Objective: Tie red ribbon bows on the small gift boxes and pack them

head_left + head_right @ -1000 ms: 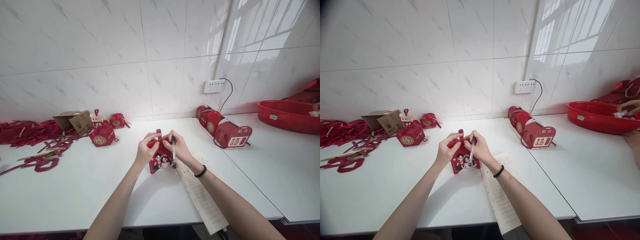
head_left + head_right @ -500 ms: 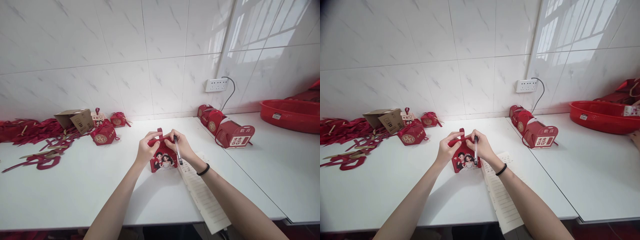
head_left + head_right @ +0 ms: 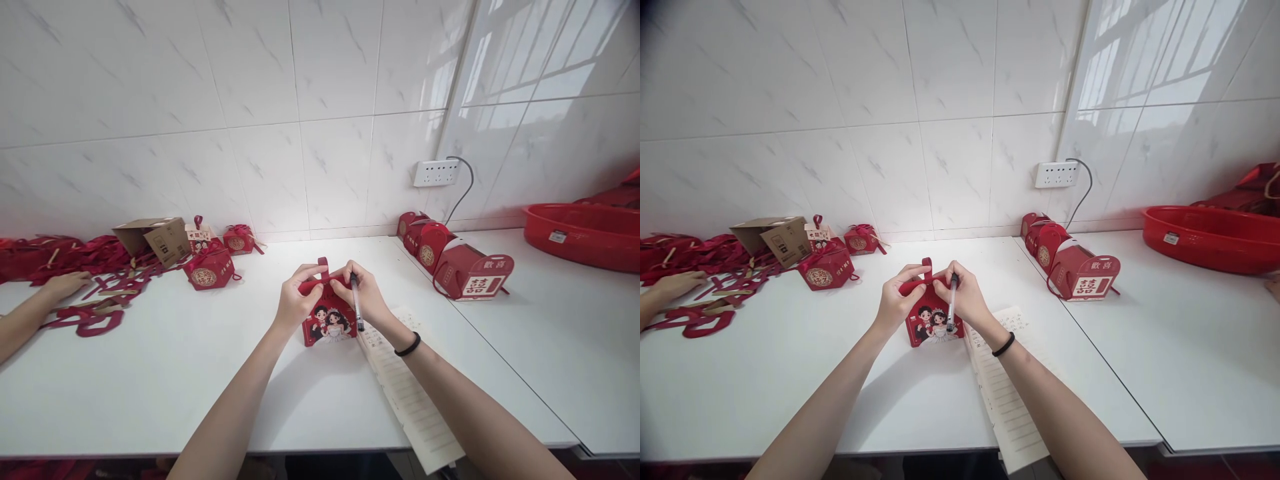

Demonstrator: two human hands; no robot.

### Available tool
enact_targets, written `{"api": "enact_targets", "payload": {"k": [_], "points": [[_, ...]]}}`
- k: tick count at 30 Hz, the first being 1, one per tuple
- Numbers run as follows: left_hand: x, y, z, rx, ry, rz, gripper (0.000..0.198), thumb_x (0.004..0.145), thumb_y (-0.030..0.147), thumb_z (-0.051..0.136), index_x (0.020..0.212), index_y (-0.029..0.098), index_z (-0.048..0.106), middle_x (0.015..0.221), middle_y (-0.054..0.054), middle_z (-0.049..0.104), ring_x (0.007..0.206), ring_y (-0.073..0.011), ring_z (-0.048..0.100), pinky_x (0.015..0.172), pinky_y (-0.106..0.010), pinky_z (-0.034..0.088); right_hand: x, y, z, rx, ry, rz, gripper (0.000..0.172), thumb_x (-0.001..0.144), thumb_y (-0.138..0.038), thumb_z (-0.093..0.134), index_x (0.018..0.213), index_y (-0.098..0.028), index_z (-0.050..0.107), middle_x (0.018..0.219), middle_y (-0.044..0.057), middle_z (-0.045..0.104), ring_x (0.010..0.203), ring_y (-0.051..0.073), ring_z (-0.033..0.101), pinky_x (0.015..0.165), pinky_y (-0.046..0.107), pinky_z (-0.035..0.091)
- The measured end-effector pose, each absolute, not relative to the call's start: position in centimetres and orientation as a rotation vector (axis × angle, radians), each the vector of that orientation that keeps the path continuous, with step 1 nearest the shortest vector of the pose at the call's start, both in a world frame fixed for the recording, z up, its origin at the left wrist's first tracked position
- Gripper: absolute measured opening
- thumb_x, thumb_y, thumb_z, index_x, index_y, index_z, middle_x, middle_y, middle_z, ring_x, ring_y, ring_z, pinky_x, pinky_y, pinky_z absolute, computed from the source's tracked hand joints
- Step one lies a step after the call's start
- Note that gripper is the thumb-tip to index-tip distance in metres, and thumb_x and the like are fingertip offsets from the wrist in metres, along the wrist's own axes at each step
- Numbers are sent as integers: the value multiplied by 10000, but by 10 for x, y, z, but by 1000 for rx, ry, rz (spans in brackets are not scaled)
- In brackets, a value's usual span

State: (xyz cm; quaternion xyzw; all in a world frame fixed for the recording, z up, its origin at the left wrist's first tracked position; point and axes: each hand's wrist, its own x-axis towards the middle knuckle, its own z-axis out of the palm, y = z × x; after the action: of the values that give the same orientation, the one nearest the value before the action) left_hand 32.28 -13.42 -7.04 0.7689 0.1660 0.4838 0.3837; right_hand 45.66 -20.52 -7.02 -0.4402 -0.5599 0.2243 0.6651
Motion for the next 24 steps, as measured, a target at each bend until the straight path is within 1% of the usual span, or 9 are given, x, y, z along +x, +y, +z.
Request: {"api": "enact_targets", "payload": {"k": [5,10,13,16,19,21,24], "points": [[323,-135,-69,1955,435,1248,239,741,182,570,962,189,660,1028,-50,613,868,-152,615,737,-247,507,458,-206,-70,-983,-1281,519,305,730,-330,616,652,-221,342,785,32,667,637,149,534,571,280,413],[324,-135,-69,1970,433,1258,247,733,172,561,959,187,661,1011,-45,624,892,-157,614,760,-258,511,457,-207,-70,-978,-1270,543,317,729,-338,632,659,-220,346,799,33,665,653,151,537,583,283,418],[323,-133,-70,1992,440,1258,247,742,167,560,965,193,662,1017,-46,626,936,-164,605,809,-267,497,457,-207,-70,-980,-1264,539,338,725,-353,646,659,-220,343,801,32,665,669,155,546,598,286,424],[323,-132,-70,2006,434,1254,246,752,162,557,972,200,660,1021,-44,627,976,-167,592,856,-272,475,458,-205,-71,-993,-1269,524,332,729,-345,635,656,-221,336,794,31,667,642,149,537,585,284,418],[323,-131,-69,1993,439,1229,235,756,177,550,967,194,651,1034,-53,624,936,-169,605,810,-271,489,458,-204,-72,-996,-1276,516,331,732,-349,633,655,-222,337,803,34,673,626,146,535,577,285,420],[323,-131,-71,1945,430,1217,279,746,198,563,1020,190,617,1030,-59,629,899,-170,615,774,-277,500,458,-205,-73,-982,-1266,530,336,732,-368,645,658,-221,352,831,43,679,659,157,561,597,294,436],[323,-132,-83,1786,354,1176,509,700,238,618,1188,203,477,1049,-65,632,891,-183,627,774,-304,513,459,-209,-72,-958,-1228,580,335,715,-404,678,671,-219,402,921,72,688,780,199,617,670,331,471]]}}
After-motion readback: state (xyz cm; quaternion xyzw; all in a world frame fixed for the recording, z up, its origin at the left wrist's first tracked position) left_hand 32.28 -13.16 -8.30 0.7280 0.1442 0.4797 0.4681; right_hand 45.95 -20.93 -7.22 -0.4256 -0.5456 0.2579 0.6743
